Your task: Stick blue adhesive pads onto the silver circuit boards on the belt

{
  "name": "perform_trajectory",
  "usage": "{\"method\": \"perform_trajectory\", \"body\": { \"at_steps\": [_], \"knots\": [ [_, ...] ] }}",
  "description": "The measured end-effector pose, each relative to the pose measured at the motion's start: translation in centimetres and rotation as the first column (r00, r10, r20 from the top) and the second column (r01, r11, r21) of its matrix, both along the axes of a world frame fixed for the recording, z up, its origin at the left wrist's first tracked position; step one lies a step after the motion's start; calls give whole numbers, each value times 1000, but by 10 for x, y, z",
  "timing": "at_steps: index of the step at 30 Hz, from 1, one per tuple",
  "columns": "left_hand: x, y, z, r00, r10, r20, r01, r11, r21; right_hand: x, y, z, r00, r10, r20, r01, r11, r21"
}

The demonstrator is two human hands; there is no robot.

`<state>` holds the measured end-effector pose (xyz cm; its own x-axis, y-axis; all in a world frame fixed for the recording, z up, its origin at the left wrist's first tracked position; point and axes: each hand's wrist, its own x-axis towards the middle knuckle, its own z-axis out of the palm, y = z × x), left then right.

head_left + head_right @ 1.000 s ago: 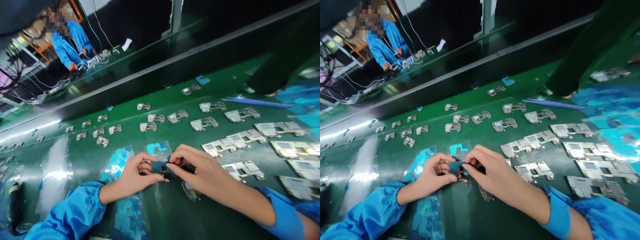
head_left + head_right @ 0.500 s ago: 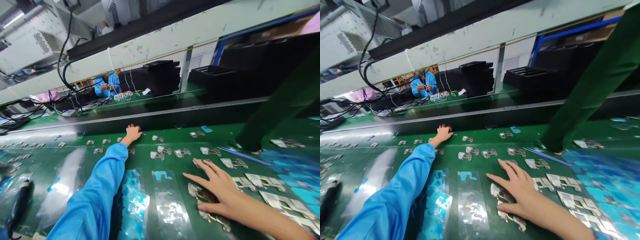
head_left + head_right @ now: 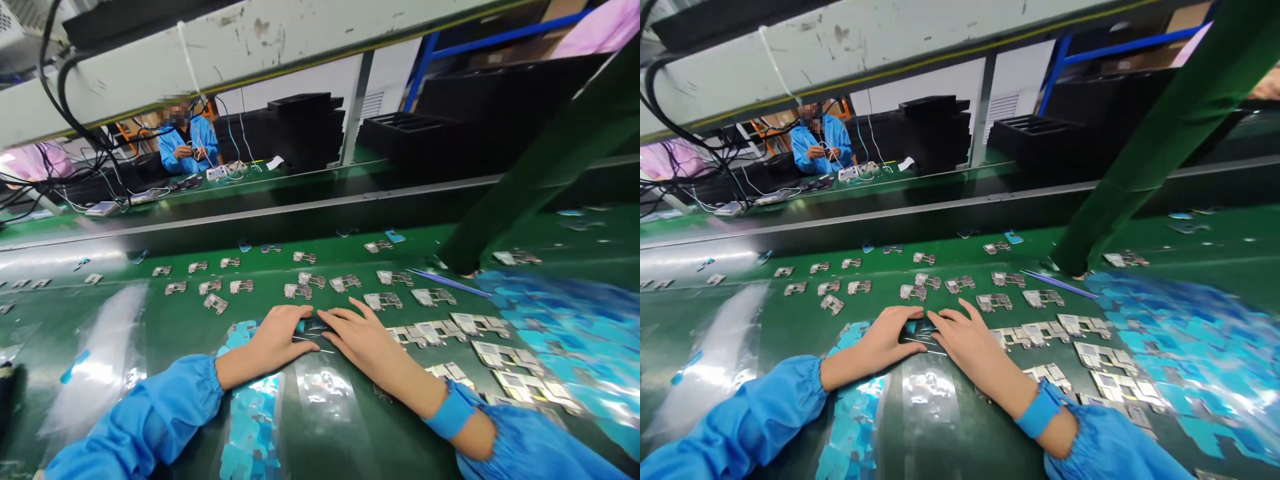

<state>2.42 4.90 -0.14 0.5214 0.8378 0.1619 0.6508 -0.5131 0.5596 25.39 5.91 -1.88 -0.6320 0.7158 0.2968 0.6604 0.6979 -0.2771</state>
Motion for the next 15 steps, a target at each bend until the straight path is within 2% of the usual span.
{"method": "perform_trajectory", "body": {
  "at_steps": [8,10,13,15],
  "knots": [
    [5,-3,1,982,87,169,-75,994,-77,0,-6,4,993,1,-119,-2,1000,-6],
    [6,-3,2,965,115,234,-83,986,-143,2,-8,4,981,-13,-193,8,1000,-26],
    [6,-1,2,901,213,379,-99,950,-298,2,-12,6,914,-91,-395,33,988,-152],
    [6,0,0,853,242,462,-49,919,-391,1,-16,9,868,-151,-473,42,971,-233]
  ]
}}
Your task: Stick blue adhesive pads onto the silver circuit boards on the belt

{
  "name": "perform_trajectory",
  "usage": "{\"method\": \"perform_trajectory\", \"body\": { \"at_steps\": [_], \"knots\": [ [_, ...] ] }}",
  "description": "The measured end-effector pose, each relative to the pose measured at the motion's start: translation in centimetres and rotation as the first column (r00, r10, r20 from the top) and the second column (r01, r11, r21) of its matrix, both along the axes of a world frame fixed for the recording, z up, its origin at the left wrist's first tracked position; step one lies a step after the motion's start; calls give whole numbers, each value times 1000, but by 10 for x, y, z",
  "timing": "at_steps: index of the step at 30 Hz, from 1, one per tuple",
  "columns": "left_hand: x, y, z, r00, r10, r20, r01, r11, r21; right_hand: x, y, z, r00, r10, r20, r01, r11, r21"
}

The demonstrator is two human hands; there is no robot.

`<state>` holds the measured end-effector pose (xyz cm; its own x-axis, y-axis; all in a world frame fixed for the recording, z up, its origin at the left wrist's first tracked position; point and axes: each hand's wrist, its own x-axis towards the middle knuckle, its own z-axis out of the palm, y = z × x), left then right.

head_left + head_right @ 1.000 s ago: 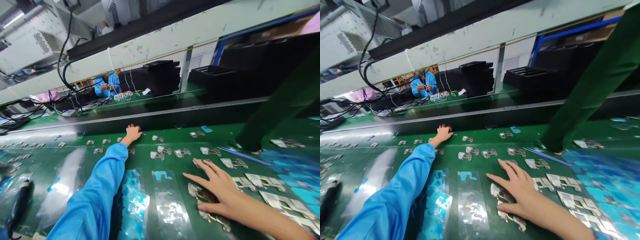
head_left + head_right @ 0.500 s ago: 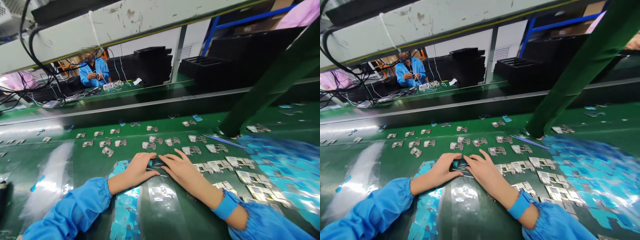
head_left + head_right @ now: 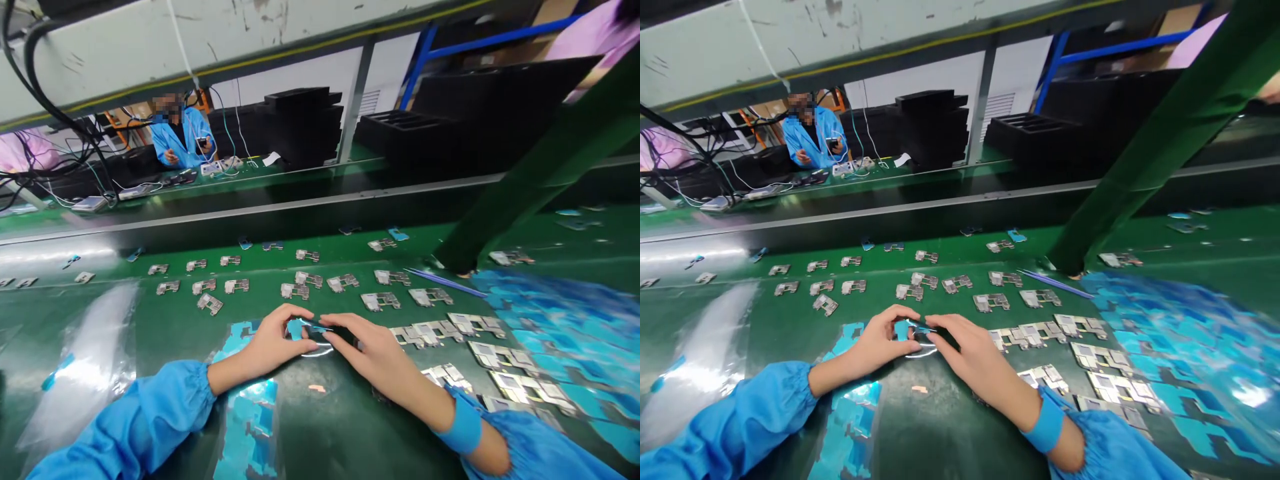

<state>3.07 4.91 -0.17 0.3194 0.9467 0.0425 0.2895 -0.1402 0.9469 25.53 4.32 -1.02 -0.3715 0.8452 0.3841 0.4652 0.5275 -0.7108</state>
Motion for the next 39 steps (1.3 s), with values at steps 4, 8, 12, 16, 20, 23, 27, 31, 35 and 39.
{"method": "perform_trajectory", "body": {
  "at_steps": [4,8,12,16,20,23,27,31,35,39],
  "knots": [
    [3,-2,-4,991,-44,126,57,993,-103,-3,-7,3,999,-15,-32,14,1000,-26],
    [4,-6,0,1000,9,7,-8,998,-62,-5,-10,9,997,-27,-68,25,999,-29],
    [1,-7,1,994,76,-75,-56,969,243,-8,-15,21,988,-84,-130,72,993,-99],
    [-2,-7,-2,992,119,-37,-86,870,485,-18,-21,24,945,-212,-250,116,930,-350],
    [-1,-10,-1,996,7,-89,47,807,589,-28,-19,15,860,-270,-433,-33,817,-576],
    [-2,-10,-4,990,-39,-138,117,778,618,-29,-18,12,786,-338,-517,-107,750,-653],
    [-8,-4,-16,961,-14,-276,164,831,531,-24,-18,18,723,-400,-563,-171,686,-707],
    [-18,12,-7,847,145,-511,131,876,465,-11,-14,28,679,-419,-603,-200,684,-702],
    [-7,65,40,685,202,-700,200,872,448,0,-5,35,645,-397,-653,-251,698,-671],
    [34,150,67,658,0,-753,320,905,280,4,-2,40,628,-335,-702,-321,711,-626]
  ]
}}
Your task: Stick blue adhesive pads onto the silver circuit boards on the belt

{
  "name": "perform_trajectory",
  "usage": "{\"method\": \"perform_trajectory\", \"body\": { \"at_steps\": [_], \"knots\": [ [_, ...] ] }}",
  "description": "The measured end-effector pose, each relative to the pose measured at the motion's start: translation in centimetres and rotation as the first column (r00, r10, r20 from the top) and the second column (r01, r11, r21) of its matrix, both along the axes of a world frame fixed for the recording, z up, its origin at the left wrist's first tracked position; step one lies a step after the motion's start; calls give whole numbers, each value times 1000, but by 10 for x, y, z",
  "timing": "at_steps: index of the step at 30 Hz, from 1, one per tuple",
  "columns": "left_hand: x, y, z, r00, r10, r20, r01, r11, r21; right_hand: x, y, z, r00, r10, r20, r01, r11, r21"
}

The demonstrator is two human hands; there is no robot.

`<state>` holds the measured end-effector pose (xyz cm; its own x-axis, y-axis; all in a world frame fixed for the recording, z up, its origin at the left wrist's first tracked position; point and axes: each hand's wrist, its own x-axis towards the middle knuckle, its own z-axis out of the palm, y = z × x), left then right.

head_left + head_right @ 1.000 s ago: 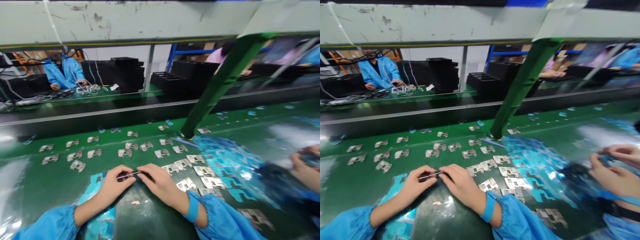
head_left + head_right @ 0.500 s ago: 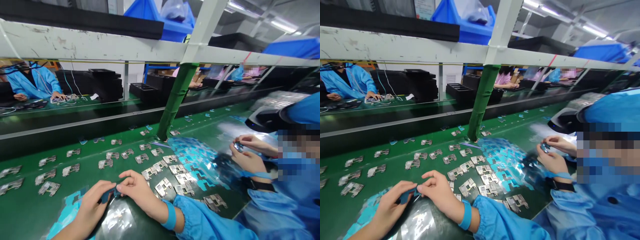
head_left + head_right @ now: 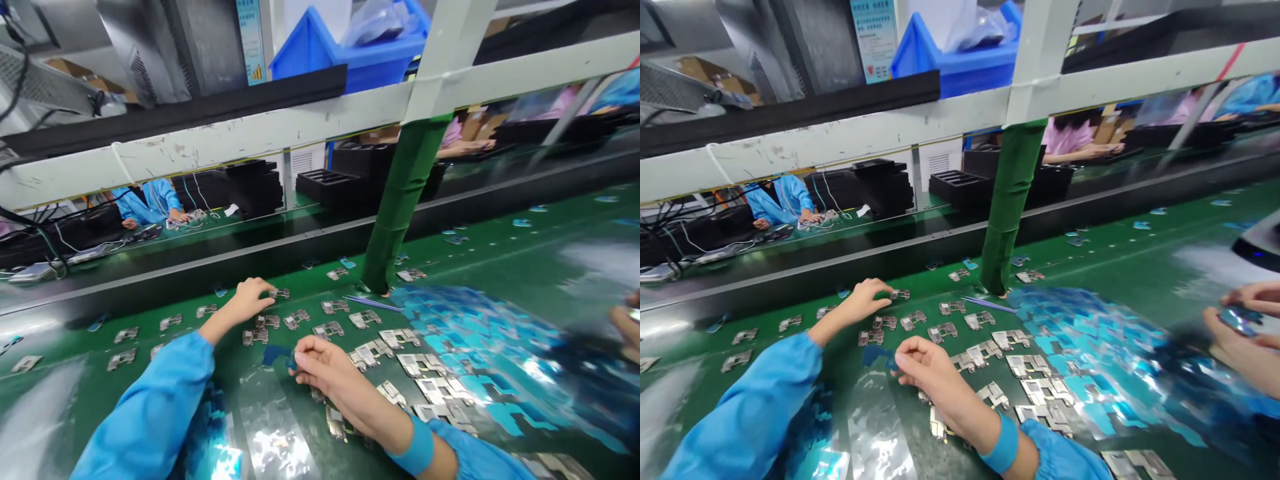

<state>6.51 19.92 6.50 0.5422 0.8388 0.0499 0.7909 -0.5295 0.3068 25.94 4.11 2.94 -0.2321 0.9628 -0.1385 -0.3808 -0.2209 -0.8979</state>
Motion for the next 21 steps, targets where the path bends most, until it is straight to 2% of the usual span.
{"method": "perform_trajectory", "body": {
  "at_steps": [2,4,6,8,11,13,15,16,18,20,21],
  "knots": [
    [20,35,-4,1000,10,-6,-11,999,-43,0,1,1,1000,2,6,-2,1000,23],
    [33,57,-11,1000,25,11,-24,996,-87,0,3,2,1000,-16,23,15,999,41],
    [39,64,-14,997,34,63,-26,993,-119,3,6,4,998,-43,36,41,998,54],
    [39,59,-13,989,47,143,-27,990,-138,8,11,8,995,-86,42,83,994,70],
    [27,21,-13,952,88,294,-41,986,-164,21,18,12,977,-206,47,201,974,102],
    [13,-23,-21,916,141,375,-69,978,-199,27,21,11,956,-286,67,277,953,119],
    [-2,-75,-33,865,218,451,-93,955,-282,29,21,6,945,-311,105,299,947,116],
    [-9,-101,-39,822,265,504,-88,934,-347,28,19,3,948,-286,141,272,956,109],
    [-18,-142,-52,709,355,609,-57,890,-452,23,13,-4,956,-153,250,137,987,78],
    [-23,-166,-62,611,409,677,-33,868,-495,17,7,-10,935,6,355,-19,999,35],
    [-24,-172,-66,595,418,687,-34,867,-498,13,4,-11,917,66,393,-78,997,15]
  ]
}}
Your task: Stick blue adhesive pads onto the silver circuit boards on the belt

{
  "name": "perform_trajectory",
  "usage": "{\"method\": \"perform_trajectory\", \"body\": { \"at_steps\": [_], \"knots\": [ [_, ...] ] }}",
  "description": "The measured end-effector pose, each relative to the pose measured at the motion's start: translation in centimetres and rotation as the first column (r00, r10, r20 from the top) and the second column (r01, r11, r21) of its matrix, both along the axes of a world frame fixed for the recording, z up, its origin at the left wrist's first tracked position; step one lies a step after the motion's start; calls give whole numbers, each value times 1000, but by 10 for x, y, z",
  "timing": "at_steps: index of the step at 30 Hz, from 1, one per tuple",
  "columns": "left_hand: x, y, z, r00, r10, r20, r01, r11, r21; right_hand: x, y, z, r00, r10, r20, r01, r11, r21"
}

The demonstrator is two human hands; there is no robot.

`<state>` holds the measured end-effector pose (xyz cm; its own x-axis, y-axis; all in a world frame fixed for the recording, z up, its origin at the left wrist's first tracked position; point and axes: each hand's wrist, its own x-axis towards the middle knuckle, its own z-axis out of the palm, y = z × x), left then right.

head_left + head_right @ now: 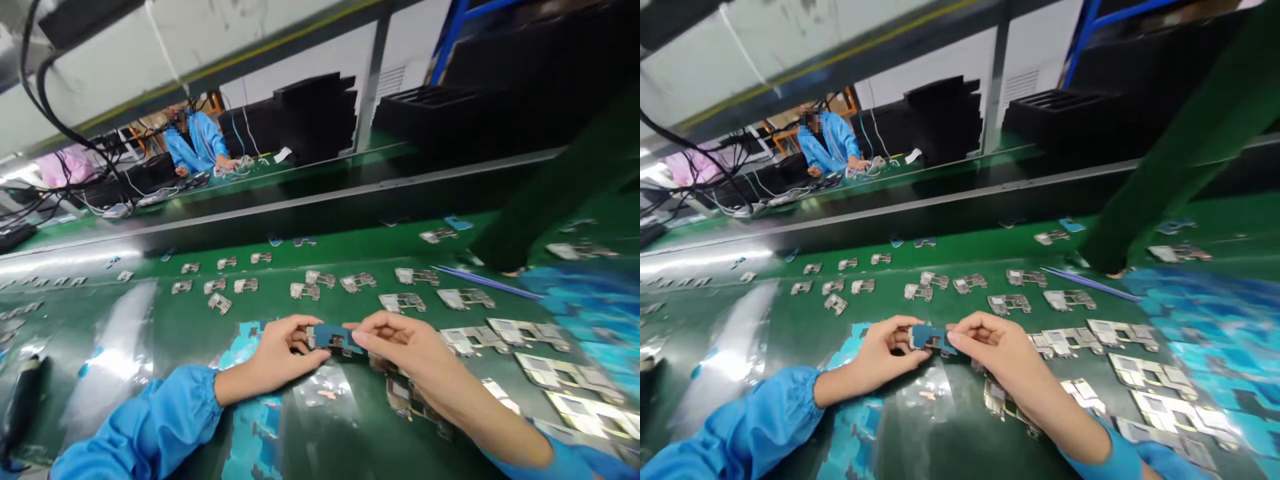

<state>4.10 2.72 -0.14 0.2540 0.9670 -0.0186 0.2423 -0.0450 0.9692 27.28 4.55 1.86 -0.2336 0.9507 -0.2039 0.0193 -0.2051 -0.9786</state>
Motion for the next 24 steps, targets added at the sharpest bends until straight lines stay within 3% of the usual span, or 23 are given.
{"method": "perform_trajectory", "body": {
  "at_steps": [5,9,24],
  "knots": [
    [-4,2,-12,999,-37,29,37,999,-7,-11,-3,0,991,76,112,-71,996,-47],
    [-6,2,-10,993,-98,65,100,994,-34,-10,-1,-3,990,23,140,-17,999,-46],
    [-6,2,-8,986,-155,57,154,988,15,-1,1,-10,983,90,162,-72,991,-113]
  ]
}}
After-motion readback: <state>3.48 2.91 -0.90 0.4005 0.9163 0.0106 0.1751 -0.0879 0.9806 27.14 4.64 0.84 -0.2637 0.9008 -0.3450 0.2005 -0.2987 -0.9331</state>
